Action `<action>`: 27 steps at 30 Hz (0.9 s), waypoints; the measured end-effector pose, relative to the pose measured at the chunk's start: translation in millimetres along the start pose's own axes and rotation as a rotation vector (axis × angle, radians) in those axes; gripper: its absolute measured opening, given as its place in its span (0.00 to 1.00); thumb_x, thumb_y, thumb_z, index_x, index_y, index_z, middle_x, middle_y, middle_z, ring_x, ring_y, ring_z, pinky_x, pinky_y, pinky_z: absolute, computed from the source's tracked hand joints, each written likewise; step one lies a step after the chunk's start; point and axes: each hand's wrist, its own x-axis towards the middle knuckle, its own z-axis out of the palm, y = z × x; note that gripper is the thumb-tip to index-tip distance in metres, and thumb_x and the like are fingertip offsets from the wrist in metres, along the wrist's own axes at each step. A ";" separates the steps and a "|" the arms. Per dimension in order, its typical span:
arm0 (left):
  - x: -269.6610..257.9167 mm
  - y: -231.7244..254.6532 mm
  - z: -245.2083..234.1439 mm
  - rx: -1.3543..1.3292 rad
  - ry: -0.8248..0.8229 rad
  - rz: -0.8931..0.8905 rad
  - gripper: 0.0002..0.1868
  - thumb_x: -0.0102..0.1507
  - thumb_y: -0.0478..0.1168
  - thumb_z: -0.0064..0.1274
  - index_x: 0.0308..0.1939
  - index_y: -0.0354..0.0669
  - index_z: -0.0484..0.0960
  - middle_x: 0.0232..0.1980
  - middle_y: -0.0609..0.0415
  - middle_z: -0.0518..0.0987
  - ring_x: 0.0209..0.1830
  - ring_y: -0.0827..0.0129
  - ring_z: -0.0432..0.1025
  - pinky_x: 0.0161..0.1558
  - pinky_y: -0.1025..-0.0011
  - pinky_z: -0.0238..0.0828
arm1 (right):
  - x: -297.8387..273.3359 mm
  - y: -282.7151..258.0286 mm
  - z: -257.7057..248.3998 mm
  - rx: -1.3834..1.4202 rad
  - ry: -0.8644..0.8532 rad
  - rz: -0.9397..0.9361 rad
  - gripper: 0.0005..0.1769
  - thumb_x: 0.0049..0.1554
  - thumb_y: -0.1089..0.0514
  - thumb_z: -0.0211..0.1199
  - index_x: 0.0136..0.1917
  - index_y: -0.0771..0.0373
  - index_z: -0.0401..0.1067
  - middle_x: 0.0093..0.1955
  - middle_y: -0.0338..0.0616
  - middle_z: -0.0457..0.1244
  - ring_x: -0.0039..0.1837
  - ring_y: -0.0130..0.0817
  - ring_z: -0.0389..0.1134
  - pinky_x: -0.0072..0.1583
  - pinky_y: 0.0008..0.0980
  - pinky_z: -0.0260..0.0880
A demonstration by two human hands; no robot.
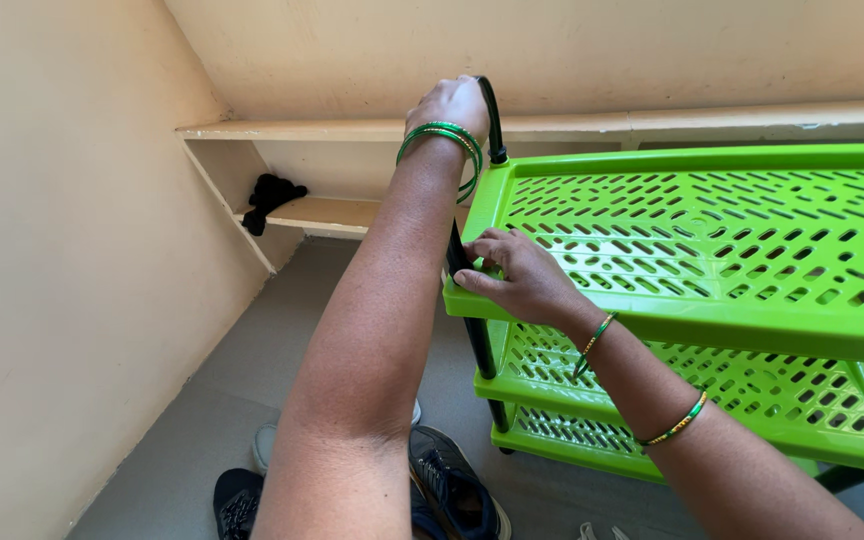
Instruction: The person assembles a green plastic shoe rack by attaching black handles to the top shelf and securing them with small fasteners. After assembly, the person wipes a dark shoe with a cloth.
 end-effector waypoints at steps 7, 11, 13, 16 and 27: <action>13.7 11.7 11.3 0.101 -0.018 -0.026 0.17 0.68 0.41 0.41 0.59 0.45 0.78 0.61 0.48 0.79 0.61 0.56 0.75 0.59 0.57 0.73 | 3.9 6.7 2.0 0.043 -0.007 -0.075 0.24 0.57 0.46 0.65 0.60 0.64 0.76 0.57 0.48 0.67 0.60 0.46 0.66 0.62 0.42 0.66; 5.5 -8.5 3.8 0.103 -0.007 -0.009 0.18 0.70 0.42 0.39 0.60 0.48 0.79 0.60 0.46 0.79 0.61 0.54 0.75 0.59 0.54 0.71 | 2.6 12.4 6.7 -0.033 -0.016 -0.084 0.26 0.57 0.48 0.65 0.63 0.66 0.74 0.55 0.50 0.66 0.59 0.47 0.66 0.61 0.46 0.65; 2.4 -16.9 -5.7 0.114 -0.003 -0.003 0.19 0.67 0.41 0.40 0.59 0.52 0.78 0.59 0.48 0.79 0.59 0.56 0.75 0.58 0.55 0.71 | 3.8 12.3 5.2 0.014 0.018 -0.128 0.24 0.57 0.49 0.67 0.61 0.67 0.75 0.58 0.54 0.65 0.61 0.50 0.65 0.61 0.47 0.64; 6.1 4.6 6.0 0.182 -0.032 0.069 0.18 0.69 0.42 0.42 0.59 0.49 0.82 0.63 0.48 0.79 0.62 0.55 0.75 0.62 0.57 0.72 | 10.0 13.5 5.0 0.102 -0.036 -0.034 0.19 0.56 0.51 0.65 0.57 0.65 0.77 0.56 0.49 0.66 0.57 0.45 0.68 0.61 0.42 0.68; 4.7 18.3 9.6 0.096 -0.047 -0.023 0.18 0.69 0.42 0.41 0.61 0.45 0.77 0.63 0.47 0.78 0.63 0.55 0.74 0.60 0.57 0.73 | 1.5 8.3 2.3 0.040 0.010 -0.030 0.21 0.56 0.49 0.67 0.57 0.64 0.79 0.54 0.50 0.67 0.58 0.47 0.67 0.62 0.42 0.66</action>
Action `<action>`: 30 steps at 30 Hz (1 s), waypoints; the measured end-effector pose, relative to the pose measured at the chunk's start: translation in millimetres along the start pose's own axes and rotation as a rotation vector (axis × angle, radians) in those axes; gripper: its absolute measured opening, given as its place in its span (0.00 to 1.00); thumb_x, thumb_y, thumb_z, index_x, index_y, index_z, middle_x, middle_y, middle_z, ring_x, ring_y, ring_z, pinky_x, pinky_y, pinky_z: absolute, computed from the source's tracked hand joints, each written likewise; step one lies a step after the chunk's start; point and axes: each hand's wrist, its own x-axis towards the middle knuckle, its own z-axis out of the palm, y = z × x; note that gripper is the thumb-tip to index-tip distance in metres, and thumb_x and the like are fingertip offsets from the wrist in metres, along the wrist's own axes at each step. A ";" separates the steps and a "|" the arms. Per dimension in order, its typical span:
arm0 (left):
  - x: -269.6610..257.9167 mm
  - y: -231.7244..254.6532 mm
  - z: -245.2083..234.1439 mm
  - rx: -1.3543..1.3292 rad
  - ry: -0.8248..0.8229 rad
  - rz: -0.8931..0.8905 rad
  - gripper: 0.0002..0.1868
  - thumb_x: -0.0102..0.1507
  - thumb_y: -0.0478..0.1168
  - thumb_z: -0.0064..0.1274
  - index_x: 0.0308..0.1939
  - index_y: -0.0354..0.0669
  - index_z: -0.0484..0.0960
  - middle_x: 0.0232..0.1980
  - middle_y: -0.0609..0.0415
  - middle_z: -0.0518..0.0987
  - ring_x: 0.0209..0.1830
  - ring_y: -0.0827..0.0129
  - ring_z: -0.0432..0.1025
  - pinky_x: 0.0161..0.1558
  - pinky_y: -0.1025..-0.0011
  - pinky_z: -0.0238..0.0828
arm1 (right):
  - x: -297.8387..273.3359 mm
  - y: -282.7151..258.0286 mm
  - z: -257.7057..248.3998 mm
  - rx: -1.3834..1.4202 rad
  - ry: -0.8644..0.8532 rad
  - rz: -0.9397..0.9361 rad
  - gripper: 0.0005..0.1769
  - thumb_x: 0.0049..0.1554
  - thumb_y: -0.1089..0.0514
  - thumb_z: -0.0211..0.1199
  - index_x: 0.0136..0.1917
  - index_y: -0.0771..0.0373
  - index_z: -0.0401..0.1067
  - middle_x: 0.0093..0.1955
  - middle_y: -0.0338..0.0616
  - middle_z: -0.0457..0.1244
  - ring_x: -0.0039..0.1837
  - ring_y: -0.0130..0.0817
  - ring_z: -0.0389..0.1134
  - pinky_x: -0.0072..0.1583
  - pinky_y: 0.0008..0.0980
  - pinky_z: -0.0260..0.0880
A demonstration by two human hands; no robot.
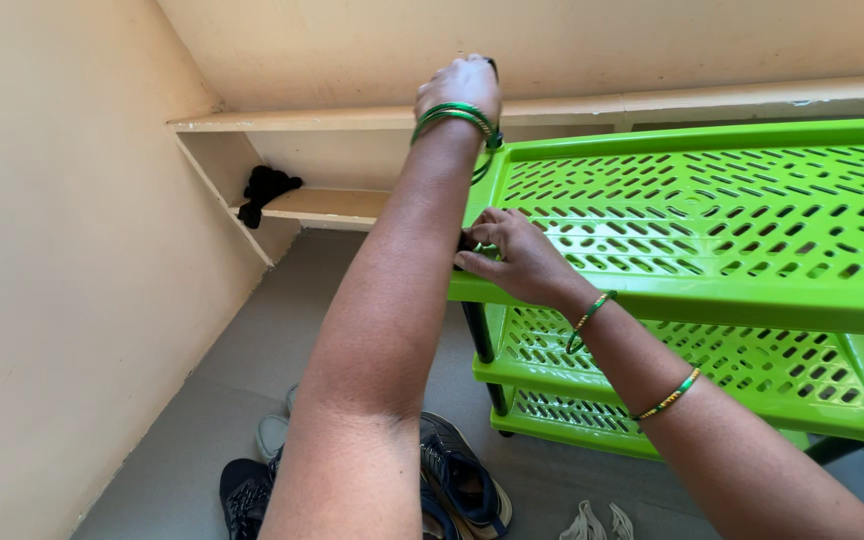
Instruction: The person assembles a green plastic shoe rack by attaching black handles to the top shelf and securing them with small fasteners. After assembly, the person wipes a dark shoe with a cloth.
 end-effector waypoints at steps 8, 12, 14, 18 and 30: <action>0.3 -18.6 -6.0 -0.056 -0.006 -0.025 0.19 0.69 0.42 0.36 0.61 0.48 0.77 0.61 0.47 0.79 0.64 0.56 0.73 0.62 0.55 0.69 | 1.6 -4.4 2.8 -0.044 0.025 -0.019 0.24 0.56 0.47 0.67 0.58 0.66 0.77 0.53 0.50 0.68 0.58 0.48 0.66 0.62 0.44 0.65; 1.8 -18.1 -4.9 -0.052 0.005 -0.052 0.19 0.70 0.42 0.35 0.61 0.48 0.77 0.61 0.47 0.79 0.63 0.56 0.73 0.62 0.55 0.70 | 3.8 -1.9 3.5 -0.044 0.023 -0.002 0.23 0.56 0.47 0.67 0.57 0.66 0.77 0.53 0.50 0.67 0.57 0.48 0.66 0.61 0.44 0.65; 3.1 -19.2 -5.1 -0.048 0.011 -0.050 0.19 0.70 0.42 0.35 0.61 0.46 0.76 0.61 0.47 0.79 0.63 0.56 0.74 0.61 0.56 0.71 | 3.6 -2.2 4.0 -0.058 0.054 -0.047 0.23 0.56 0.48 0.67 0.58 0.66 0.77 0.52 0.51 0.66 0.57 0.49 0.65 0.61 0.44 0.65; 4.5 -19.3 -0.3 -0.063 0.010 -0.032 0.20 0.70 0.42 0.35 0.61 0.46 0.77 0.61 0.46 0.79 0.63 0.55 0.74 0.63 0.56 0.70 | 1.7 -0.4 4.3 -0.064 0.033 -0.038 0.23 0.56 0.47 0.68 0.57 0.66 0.77 0.52 0.48 0.67 0.57 0.48 0.65 0.61 0.43 0.65; -17.4 -13.3 -24.9 -0.082 -0.112 -0.046 0.45 0.63 0.72 0.39 0.76 0.50 0.60 0.65 0.48 0.77 0.67 0.54 0.71 0.63 0.53 0.69 | -2.3 -9.0 -1.2 -0.031 0.098 -0.023 0.21 0.55 0.49 0.69 0.55 0.66 0.78 0.50 0.50 0.66 0.55 0.46 0.67 0.59 0.42 0.67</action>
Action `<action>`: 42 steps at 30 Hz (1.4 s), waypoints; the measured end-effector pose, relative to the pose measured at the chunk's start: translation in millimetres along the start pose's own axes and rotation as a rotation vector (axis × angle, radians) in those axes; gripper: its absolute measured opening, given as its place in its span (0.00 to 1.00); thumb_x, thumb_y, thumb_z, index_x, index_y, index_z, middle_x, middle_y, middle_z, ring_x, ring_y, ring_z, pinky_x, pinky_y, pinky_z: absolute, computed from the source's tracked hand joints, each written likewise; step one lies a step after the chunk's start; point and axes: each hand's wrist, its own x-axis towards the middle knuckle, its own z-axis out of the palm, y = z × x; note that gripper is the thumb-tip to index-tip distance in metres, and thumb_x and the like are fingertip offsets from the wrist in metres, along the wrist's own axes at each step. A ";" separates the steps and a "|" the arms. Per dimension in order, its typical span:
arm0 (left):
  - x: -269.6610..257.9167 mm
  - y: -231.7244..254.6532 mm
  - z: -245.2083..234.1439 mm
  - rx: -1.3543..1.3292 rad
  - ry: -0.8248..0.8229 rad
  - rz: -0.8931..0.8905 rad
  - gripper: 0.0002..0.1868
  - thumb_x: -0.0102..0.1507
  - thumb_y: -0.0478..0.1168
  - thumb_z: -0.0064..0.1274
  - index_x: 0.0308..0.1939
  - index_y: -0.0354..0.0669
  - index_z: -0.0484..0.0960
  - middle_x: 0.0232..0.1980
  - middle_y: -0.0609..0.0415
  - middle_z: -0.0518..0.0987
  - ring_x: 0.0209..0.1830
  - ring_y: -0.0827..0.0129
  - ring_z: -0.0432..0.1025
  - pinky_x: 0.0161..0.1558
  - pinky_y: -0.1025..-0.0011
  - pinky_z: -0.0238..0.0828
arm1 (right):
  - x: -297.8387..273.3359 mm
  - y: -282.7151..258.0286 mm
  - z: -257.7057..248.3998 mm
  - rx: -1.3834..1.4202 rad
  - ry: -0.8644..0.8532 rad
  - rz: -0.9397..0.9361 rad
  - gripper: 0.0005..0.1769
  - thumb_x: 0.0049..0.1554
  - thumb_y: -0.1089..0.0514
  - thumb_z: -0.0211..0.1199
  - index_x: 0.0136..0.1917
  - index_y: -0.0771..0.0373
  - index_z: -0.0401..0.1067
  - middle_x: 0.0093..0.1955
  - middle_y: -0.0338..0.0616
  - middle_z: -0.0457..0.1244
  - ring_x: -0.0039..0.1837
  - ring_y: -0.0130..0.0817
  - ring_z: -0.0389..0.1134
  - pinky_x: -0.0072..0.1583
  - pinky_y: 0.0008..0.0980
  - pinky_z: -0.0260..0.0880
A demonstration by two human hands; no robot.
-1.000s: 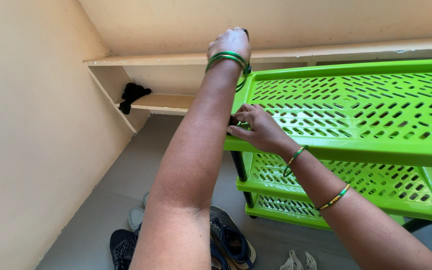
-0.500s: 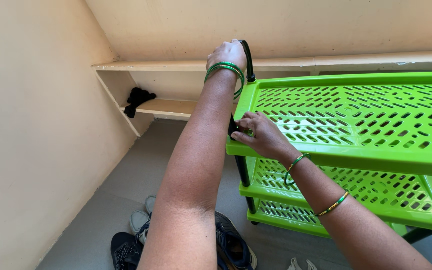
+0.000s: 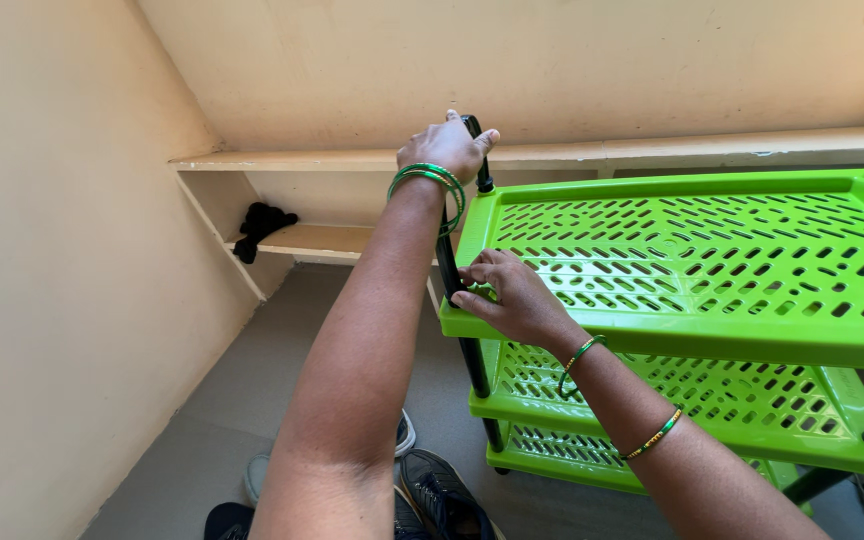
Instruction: The person assembles a green plastic shoe rack by attaching black handles to the top shelf and securing them with small fasteners. After assembly, the person wipes a dark shoe with a cloth.
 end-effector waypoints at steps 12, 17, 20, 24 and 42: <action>-48.9 -36.8 -4.3 -0.216 0.267 0.041 0.56 0.60 0.82 0.21 0.77 0.46 0.60 0.70 0.43 0.68 0.66 0.48 0.70 0.62 0.51 0.68 | -31.7 -2.9 -31.0 0.257 0.260 0.037 0.12 0.60 0.59 0.65 0.56 0.65 0.79 0.49 0.43 0.67 0.50 0.30 0.71 0.50 0.28 0.76; -99.9 -48.0 -4.4 -0.326 0.366 0.077 0.53 0.62 0.79 0.22 0.75 0.44 0.63 0.71 0.43 0.67 0.66 0.48 0.69 0.61 0.52 0.69 | -69.3 -27.6 -52.1 0.215 0.286 0.083 0.10 0.60 0.59 0.65 0.54 0.65 0.80 0.48 0.43 0.67 0.49 0.29 0.71 0.50 0.28 0.76; -134.9 -54.3 -11.0 -0.350 0.401 0.129 0.48 0.65 0.76 0.26 0.73 0.45 0.67 0.72 0.41 0.65 0.68 0.45 0.66 0.63 0.52 0.66 | -84.6 -43.7 -65.5 0.181 0.264 0.100 0.10 0.60 0.60 0.64 0.54 0.65 0.80 0.47 0.43 0.68 0.47 0.29 0.72 0.48 0.28 0.77; -175.3 -55.8 -18.1 -0.362 0.404 0.204 0.41 0.68 0.70 0.33 0.72 0.43 0.68 0.71 0.40 0.67 0.69 0.45 0.66 0.65 0.53 0.64 | -102.7 -50.7 -86.4 0.177 0.288 0.102 0.09 0.62 0.59 0.64 0.53 0.65 0.79 0.48 0.43 0.69 0.48 0.27 0.72 0.50 0.28 0.78; -318.2 9.3 107.6 -0.418 0.113 0.396 0.27 0.64 0.57 0.55 0.60 0.46 0.81 0.58 0.43 0.78 0.60 0.49 0.72 0.62 0.57 0.68 | -200.2 -28.7 -82.8 0.214 0.165 0.341 0.11 0.61 0.59 0.64 0.54 0.68 0.79 0.42 0.42 0.73 0.43 0.21 0.71 0.45 0.24 0.72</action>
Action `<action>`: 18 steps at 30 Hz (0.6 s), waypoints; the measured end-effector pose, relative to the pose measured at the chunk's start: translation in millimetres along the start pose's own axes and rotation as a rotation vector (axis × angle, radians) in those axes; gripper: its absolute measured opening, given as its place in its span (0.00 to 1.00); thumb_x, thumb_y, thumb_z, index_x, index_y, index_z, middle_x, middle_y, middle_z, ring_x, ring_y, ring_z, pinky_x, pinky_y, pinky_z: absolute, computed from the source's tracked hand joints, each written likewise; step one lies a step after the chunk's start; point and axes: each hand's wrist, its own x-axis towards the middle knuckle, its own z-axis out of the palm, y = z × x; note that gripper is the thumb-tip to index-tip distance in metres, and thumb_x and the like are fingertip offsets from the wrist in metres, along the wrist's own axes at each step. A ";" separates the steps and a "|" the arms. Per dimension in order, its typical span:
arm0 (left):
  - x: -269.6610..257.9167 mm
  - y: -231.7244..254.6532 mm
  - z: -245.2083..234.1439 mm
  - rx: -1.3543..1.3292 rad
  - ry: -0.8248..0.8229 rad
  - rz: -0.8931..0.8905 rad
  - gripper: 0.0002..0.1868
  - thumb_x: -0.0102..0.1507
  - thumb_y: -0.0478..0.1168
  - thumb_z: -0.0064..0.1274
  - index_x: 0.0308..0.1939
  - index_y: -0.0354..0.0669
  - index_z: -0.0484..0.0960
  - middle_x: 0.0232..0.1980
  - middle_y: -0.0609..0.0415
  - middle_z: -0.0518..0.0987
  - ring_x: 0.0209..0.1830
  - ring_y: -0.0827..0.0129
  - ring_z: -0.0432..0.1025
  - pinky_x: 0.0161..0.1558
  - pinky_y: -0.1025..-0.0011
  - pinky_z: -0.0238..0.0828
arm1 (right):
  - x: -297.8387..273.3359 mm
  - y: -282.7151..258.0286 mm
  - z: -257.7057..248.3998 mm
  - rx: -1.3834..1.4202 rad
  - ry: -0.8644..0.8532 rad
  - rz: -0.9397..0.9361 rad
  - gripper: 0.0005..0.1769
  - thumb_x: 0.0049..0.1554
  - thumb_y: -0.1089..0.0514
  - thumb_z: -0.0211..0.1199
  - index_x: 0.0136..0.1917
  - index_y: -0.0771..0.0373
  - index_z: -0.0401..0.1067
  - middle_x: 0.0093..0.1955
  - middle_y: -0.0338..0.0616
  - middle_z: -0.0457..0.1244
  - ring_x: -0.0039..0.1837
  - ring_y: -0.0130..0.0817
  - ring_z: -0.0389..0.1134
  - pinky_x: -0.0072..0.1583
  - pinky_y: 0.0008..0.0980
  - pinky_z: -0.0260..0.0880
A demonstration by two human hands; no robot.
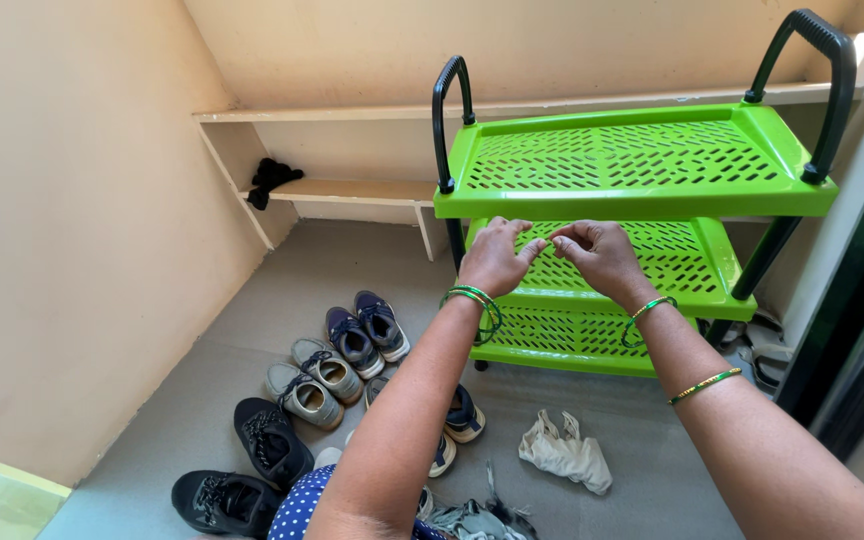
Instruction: The person assembles a green plastic shoe rack by attaching black handles to the top shelf and securing them with small fasteners. After assembly, the person wipes a dark shoe with a cloth.
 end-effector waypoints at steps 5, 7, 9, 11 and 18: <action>-8.2 -8.1 45.4 -0.038 -0.077 -0.045 0.24 0.63 0.57 0.56 0.55 0.46 0.85 0.54 0.42 0.81 0.58 0.50 0.74 0.59 0.57 0.69 | -14.7 37.2 7.7 -0.013 -0.085 0.119 0.12 0.60 0.57 0.66 0.52 0.68 0.80 0.40 0.43 0.72 0.41 0.24 0.70 0.44 0.26 0.71; -13.2 -15.0 64.2 -0.094 -0.119 -0.087 0.25 0.62 0.58 0.57 0.54 0.46 0.85 0.53 0.44 0.83 0.56 0.52 0.77 0.57 0.57 0.71 | -18.7 55.4 14.2 -0.028 -0.129 0.165 0.12 0.59 0.57 0.66 0.52 0.68 0.80 0.40 0.41 0.73 0.41 0.22 0.71 0.45 0.25 0.72; -20.7 -25.7 83.9 -0.094 -0.283 -0.168 0.25 0.63 0.60 0.55 0.53 0.48 0.86 0.50 0.44 0.85 0.53 0.52 0.78 0.55 0.57 0.73 | -23.9 75.7 22.8 -0.051 -0.173 0.205 0.13 0.58 0.58 0.66 0.52 0.68 0.80 0.39 0.40 0.73 0.41 0.21 0.71 0.45 0.25 0.72; -28.8 -39.0 104.5 -0.101 -0.403 -0.212 0.24 0.62 0.60 0.55 0.52 0.49 0.87 0.48 0.43 0.85 0.51 0.52 0.79 0.55 0.57 0.74 | -30.4 96.7 31.1 -0.084 -0.215 0.239 0.13 0.57 0.58 0.66 0.51 0.68 0.80 0.38 0.40 0.73 0.40 0.21 0.71 0.44 0.26 0.72; -42.0 -103.3 170.0 -0.149 -0.505 -0.272 0.25 0.60 0.60 0.58 0.49 0.48 0.88 0.47 0.41 0.85 0.50 0.51 0.79 0.54 0.58 0.74 | -46.6 163.8 56.0 -0.085 -0.424 0.399 0.15 0.57 0.54 0.67 0.51 0.68 0.79 0.34 0.41 0.70 0.35 0.24 0.66 0.39 0.29 0.67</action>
